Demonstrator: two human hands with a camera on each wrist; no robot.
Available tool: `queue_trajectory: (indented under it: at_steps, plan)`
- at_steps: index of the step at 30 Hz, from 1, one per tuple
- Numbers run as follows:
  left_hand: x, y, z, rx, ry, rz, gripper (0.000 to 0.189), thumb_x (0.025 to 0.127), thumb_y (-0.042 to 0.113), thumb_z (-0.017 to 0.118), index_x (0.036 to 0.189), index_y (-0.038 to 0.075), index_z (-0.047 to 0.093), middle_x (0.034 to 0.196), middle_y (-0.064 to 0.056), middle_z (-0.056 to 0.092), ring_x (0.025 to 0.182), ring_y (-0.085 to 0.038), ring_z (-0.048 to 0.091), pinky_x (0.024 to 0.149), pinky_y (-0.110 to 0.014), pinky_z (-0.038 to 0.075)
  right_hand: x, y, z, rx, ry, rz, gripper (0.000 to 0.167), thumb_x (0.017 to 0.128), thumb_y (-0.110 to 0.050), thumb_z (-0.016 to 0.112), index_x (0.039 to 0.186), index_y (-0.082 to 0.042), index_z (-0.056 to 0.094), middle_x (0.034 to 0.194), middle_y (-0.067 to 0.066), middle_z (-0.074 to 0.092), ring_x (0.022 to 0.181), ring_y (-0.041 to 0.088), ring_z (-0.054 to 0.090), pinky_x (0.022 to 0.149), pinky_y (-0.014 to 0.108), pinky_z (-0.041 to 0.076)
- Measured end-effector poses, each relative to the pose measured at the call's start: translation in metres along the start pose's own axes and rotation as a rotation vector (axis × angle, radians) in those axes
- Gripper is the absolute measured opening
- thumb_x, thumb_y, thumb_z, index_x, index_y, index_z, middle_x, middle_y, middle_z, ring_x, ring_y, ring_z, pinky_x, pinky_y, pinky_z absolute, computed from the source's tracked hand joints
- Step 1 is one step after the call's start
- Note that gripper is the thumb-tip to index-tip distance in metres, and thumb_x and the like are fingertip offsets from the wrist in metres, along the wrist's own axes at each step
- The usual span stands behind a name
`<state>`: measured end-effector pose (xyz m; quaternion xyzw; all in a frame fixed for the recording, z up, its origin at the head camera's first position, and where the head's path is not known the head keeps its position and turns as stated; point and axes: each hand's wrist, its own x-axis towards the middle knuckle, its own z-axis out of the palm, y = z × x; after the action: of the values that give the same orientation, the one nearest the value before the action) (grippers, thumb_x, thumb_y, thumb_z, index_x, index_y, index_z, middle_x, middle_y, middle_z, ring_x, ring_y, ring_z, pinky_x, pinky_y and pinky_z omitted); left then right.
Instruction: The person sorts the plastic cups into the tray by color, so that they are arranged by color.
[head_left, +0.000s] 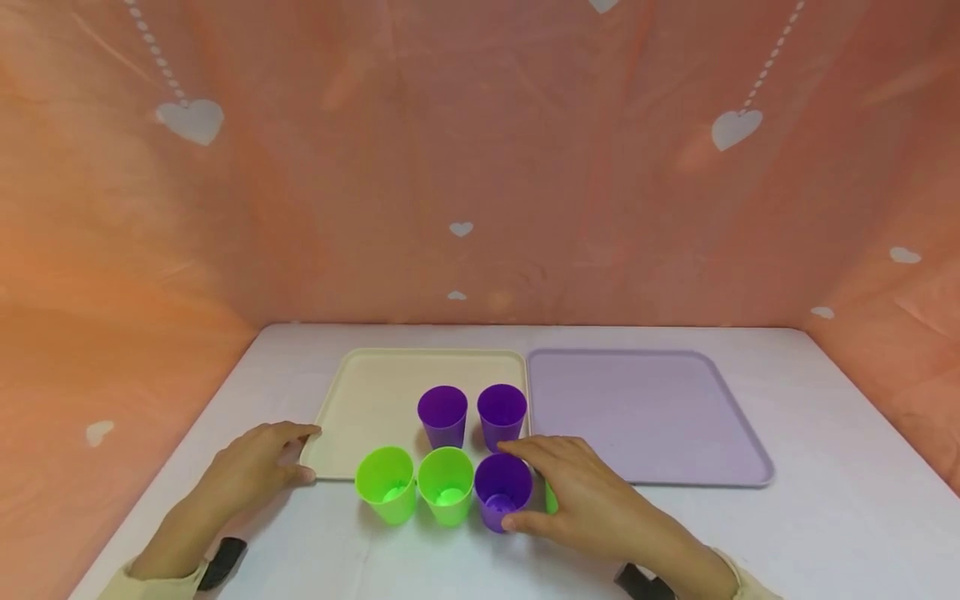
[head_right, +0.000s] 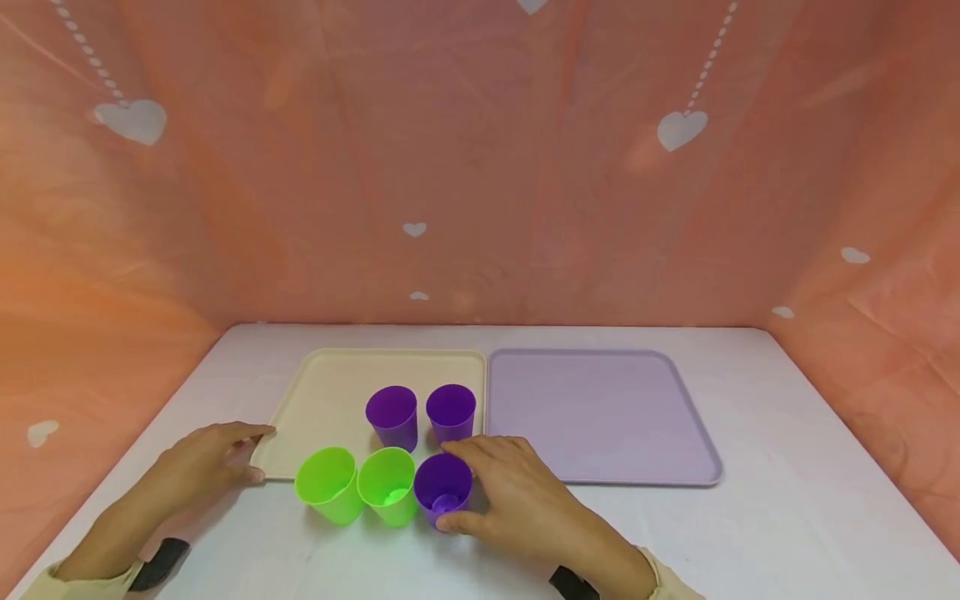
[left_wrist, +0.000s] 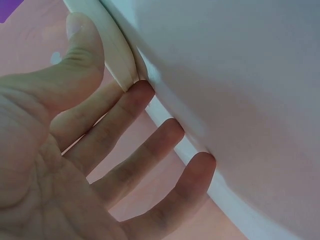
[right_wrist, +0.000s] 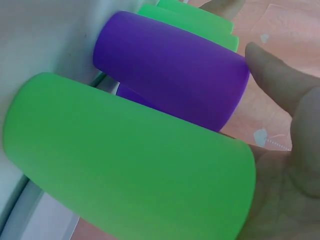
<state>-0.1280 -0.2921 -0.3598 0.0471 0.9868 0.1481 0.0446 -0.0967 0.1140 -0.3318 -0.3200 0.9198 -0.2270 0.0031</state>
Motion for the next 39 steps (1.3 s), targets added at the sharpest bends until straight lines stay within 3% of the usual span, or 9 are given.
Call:
queue_trajectory:
  at_steps: [13,28,39]
  plan:
    - [-0.0006,-0.0012,-0.0005,0.016,0.005,0.001,0.064,0.071,0.031,0.087,0.127,0.009,0.067,0.122,-0.023,0.067,0.114,-0.045,0.06,0.081,-0.064,0.051,0.0037,0.0009,0.0042,0.018,-0.018,0.02,0.072,0.082,-0.055,0.074,0.141,-0.017,0.056,0.138,0.002,0.062,0.128,0.024,0.056,0.108,0.051,0.041]
    - [-0.0002,0.002,-0.0012,0.02,0.001,-0.004,0.064,0.072,0.03,0.087,0.129,0.008,0.066,0.123,-0.022,0.067,0.115,-0.044,0.06,0.085,-0.064,0.05,0.0031,0.0042,0.0063,-0.032,0.043,-0.022,0.067,0.082,-0.059,0.072,0.135,-0.019,0.06,0.13,-0.005,0.066,0.119,0.017,0.061,0.105,0.047,0.041]
    - [0.0022,0.004,0.0001,0.028,-0.01,-0.003,0.064,0.072,0.031,0.087,0.129,0.008,0.065,0.122,-0.021,0.067,0.114,-0.043,0.061,0.084,-0.063,0.051,0.0052,0.0042,-0.0023,-0.002,0.032,-0.05,0.065,0.081,-0.053,0.076,0.133,-0.016,0.061,0.128,-0.006,0.067,0.119,0.017,0.061,0.107,0.049,0.037]
